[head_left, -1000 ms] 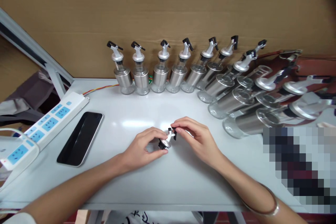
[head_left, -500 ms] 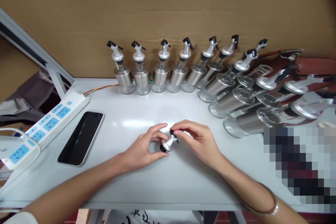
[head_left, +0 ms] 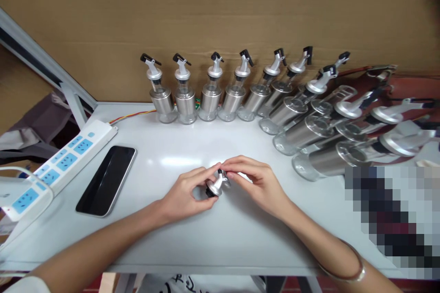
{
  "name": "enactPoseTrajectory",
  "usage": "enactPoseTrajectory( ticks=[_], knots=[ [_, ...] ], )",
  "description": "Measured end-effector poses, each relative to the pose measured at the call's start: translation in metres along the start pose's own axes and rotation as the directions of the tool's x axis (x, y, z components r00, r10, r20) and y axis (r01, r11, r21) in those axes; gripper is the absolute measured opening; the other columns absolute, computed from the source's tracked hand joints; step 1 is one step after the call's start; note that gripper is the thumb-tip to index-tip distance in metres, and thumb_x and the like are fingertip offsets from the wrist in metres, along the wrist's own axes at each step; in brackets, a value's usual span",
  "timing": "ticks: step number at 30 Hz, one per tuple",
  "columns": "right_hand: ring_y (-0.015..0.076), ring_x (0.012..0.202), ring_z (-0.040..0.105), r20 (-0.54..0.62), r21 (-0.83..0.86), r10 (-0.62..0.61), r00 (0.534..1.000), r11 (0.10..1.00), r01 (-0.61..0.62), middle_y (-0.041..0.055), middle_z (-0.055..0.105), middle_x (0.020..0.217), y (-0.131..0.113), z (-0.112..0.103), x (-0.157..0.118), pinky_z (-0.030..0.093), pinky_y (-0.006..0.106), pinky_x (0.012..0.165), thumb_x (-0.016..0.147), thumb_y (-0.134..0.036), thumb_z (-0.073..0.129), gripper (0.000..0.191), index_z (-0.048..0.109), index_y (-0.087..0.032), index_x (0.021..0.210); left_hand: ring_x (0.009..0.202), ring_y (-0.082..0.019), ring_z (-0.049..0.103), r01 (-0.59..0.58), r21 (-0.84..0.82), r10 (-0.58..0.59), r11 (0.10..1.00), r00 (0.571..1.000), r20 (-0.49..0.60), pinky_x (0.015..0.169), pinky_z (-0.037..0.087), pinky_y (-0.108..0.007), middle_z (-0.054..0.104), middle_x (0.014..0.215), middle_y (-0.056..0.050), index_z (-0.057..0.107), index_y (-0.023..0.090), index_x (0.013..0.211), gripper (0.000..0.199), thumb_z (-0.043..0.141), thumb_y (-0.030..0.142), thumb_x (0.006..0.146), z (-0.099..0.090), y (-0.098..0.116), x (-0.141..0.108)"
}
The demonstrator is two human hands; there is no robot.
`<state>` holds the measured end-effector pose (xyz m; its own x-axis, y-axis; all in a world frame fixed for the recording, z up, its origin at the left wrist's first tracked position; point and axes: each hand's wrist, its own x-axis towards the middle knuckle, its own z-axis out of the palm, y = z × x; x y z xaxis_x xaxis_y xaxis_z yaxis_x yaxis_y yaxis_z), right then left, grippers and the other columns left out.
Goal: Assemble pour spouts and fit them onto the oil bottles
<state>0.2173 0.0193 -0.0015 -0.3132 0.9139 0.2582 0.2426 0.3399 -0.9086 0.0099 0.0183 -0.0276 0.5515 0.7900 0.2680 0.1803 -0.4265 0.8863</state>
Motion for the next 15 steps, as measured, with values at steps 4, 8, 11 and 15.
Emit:
enactPoseTrajectory(
  ticks=[4,8,11,15],
  knots=[
    [0.0149,0.084,0.068,-0.022,0.018,0.040,0.999,0.999,-0.040,0.0045,0.071,0.093,0.0035,0.0010,0.0001,0.055,0.026,0.076,0.085,-0.016,0.064,0.016,0.073,-0.022,0.097,0.080,-0.016,0.066,0.006,0.041,-0.005,0.999,1.000,-0.020,0.079,0.057,-0.029,0.068,0.093,-0.005,0.054,0.019,0.133,0.059,0.064,0.011,0.076,-0.0007,0.0011,0.0016],
    [0.0164,0.078,0.069,-0.030,0.041,0.089,0.996,0.995,-0.088,0.0051,0.072,0.086,0.0015,0.0020,0.0007,0.056,0.028,0.072,0.085,-0.024,0.066,0.008,0.070,-0.019,0.089,0.083,-0.018,0.068,0.104,0.013,-0.103,0.995,0.994,-0.031,0.083,0.056,-0.032,0.071,0.095,-0.005,0.058,0.018,0.124,0.054,0.070,0.014,0.072,-0.0003,0.0014,0.0001],
    [0.0175,0.082,0.069,0.002,-0.036,0.028,1.000,0.999,-0.028,0.0072,0.072,0.090,-0.0018,0.0016,0.0010,0.056,0.030,0.074,0.088,-0.029,0.063,0.012,0.071,-0.020,0.090,0.082,-0.018,0.069,0.188,-0.050,-0.191,0.981,0.980,-0.052,0.082,0.056,-0.033,0.070,0.090,-0.004,0.058,0.018,0.117,0.050,0.073,0.018,0.070,0.0005,0.0027,0.0001],
    [0.0199,0.090,0.070,0.056,-0.142,-0.088,0.995,0.985,0.095,0.0101,0.072,0.099,-0.0020,0.0023,-0.0005,0.057,0.032,0.079,0.085,-0.030,0.067,0.020,0.070,-0.020,0.103,0.082,-0.017,0.070,0.259,-0.213,-0.287,0.942,0.951,-0.112,0.078,0.056,-0.030,0.067,0.086,-0.001,0.052,0.019,0.107,0.043,0.071,0.015,0.068,0.0005,0.0060,0.0036]
  ],
)
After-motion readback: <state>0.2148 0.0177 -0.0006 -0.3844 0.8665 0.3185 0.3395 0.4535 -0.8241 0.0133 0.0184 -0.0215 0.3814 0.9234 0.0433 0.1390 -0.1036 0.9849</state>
